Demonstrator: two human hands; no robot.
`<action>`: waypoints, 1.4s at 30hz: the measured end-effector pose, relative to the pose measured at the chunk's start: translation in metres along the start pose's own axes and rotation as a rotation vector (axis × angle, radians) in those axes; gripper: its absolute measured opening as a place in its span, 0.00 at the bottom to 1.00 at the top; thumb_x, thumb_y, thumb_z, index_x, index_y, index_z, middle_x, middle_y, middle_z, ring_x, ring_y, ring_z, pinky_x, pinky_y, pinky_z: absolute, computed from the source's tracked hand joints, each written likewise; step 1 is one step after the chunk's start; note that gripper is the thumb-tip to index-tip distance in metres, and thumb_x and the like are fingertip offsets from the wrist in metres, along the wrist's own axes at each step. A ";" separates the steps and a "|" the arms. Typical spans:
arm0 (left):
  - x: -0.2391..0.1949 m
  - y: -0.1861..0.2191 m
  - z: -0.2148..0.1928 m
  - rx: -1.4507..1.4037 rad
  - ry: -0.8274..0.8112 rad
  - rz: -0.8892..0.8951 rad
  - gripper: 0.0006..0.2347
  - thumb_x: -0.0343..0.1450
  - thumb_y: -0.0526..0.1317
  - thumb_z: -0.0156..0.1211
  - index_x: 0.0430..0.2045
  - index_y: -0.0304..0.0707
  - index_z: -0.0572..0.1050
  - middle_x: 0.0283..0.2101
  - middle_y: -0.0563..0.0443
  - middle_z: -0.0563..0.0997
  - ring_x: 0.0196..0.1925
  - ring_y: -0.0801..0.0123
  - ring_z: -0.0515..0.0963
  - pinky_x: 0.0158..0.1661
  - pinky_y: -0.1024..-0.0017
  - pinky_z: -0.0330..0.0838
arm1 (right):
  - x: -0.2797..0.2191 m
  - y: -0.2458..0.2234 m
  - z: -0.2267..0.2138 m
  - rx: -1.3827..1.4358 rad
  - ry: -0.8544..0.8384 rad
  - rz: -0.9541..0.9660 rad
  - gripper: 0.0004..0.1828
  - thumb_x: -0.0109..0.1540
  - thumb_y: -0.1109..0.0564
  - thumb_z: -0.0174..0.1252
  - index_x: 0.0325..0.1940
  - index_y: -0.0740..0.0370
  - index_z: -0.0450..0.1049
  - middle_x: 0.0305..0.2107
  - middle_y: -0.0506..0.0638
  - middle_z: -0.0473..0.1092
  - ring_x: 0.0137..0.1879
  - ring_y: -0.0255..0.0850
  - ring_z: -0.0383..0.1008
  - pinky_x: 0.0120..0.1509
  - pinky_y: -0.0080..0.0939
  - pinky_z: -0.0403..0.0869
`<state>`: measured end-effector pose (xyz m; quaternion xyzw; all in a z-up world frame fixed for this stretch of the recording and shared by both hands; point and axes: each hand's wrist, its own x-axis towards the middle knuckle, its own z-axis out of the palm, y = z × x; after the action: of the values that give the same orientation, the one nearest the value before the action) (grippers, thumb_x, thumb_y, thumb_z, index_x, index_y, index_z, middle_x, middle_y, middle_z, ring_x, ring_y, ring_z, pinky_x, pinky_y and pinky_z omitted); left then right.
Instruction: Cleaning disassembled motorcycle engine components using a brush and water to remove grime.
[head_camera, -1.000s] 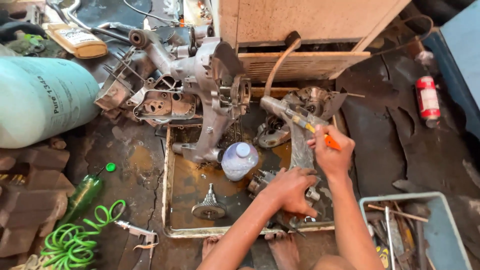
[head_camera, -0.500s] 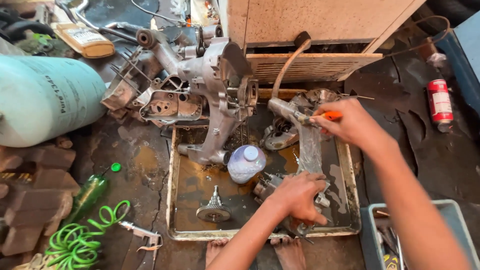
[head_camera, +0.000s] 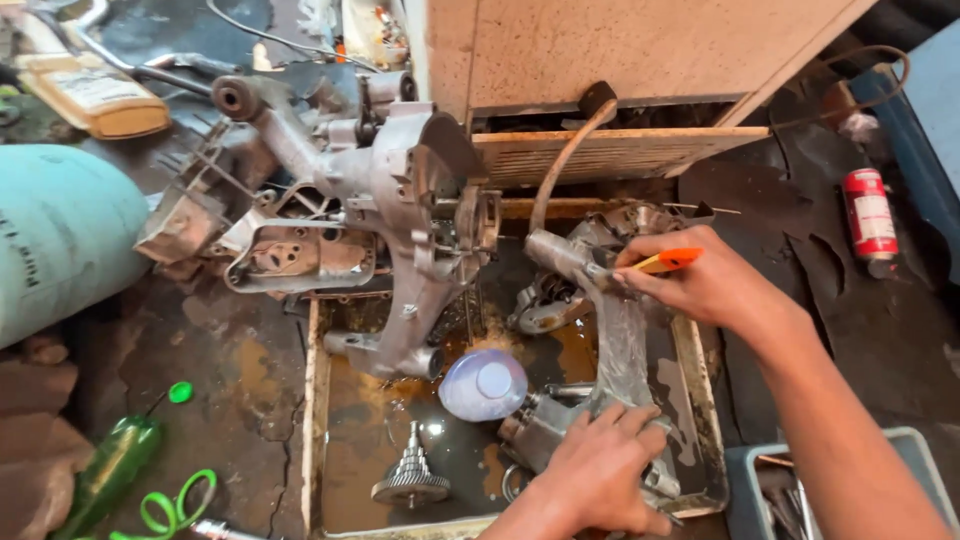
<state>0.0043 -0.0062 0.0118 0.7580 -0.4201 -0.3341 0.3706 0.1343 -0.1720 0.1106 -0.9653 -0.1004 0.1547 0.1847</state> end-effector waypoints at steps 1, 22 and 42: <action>-0.003 0.001 -0.003 -0.005 -0.007 0.008 0.39 0.54 0.56 0.60 0.60 0.30 0.67 0.75 0.36 0.57 0.71 0.40 0.57 0.58 0.27 0.51 | -0.003 0.009 0.008 -0.002 -0.001 0.011 0.07 0.63 0.49 0.63 0.39 0.51 0.83 0.19 0.47 0.78 0.22 0.36 0.65 0.33 0.40 0.63; -0.002 -0.011 -0.013 -0.120 -0.044 0.101 0.27 0.69 0.50 0.52 0.57 0.27 0.65 0.75 0.27 0.55 0.70 0.33 0.57 0.55 0.26 0.52 | 0.001 0.012 0.004 0.082 -0.010 -0.327 0.13 0.63 0.52 0.60 0.24 0.55 0.79 0.14 0.41 0.72 0.18 0.31 0.65 0.23 0.32 0.63; 0.004 -0.020 0.005 -0.136 0.016 0.136 0.26 0.68 0.50 0.54 0.55 0.28 0.66 0.74 0.27 0.56 0.68 0.32 0.59 0.54 0.27 0.53 | 0.007 0.008 -0.008 -0.124 -0.078 -0.292 0.21 0.66 0.46 0.55 0.22 0.57 0.67 0.17 0.45 0.66 0.22 0.39 0.63 0.32 0.42 0.63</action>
<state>0.0096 -0.0032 -0.0088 0.7036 -0.4439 -0.3297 0.4464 0.1448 -0.1800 0.1122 -0.9433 -0.2562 0.1570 0.1410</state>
